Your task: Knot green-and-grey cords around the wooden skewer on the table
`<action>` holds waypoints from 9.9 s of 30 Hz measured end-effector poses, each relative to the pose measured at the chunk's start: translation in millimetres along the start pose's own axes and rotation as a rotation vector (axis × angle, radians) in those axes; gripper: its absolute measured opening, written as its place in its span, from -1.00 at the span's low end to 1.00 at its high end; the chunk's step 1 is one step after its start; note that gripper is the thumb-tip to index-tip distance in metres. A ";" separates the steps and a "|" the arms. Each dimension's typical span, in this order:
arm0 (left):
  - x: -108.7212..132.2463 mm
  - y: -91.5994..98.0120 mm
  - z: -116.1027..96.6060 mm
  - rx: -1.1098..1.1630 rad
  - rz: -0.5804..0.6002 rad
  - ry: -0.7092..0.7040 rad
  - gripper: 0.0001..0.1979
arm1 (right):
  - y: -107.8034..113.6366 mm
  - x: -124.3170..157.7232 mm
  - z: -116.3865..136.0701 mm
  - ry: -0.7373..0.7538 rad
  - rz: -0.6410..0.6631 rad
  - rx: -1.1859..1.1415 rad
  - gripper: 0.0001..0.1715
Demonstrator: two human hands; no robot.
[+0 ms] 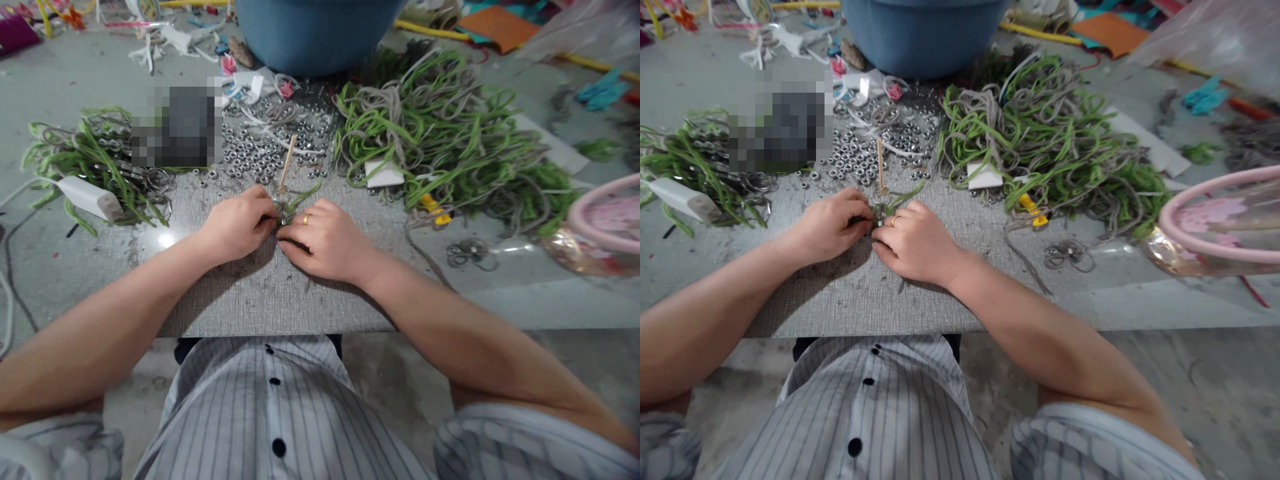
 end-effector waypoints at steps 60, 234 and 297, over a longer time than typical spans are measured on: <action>13.8 -7.9 -14.4 -0.149 0.051 -0.009 -0.24 | -4.3 1.5 -11.9 -0.458 0.133 0.103 -0.31; 8.4 12.1 0.3 -0.334 0.202 0.198 -0.58 | 9.9 -2.3 -20.7 -0.615 0.097 -0.007 -0.56; 15.5 3.5 10.5 -0.190 -0.265 -0.135 -0.67 | 11.0 -8.0 -69.4 -0.458 -0.228 0.007 -0.65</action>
Point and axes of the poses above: each hand's wrist, its own x-axis away from the middle knuckle, its own y-axis out of the back of the hand, z = x × y, the point moved 3 cm from there along -x, towards the middle knuckle, and after that the axes turned 14 degrees about -x, right-handed, at the moved point
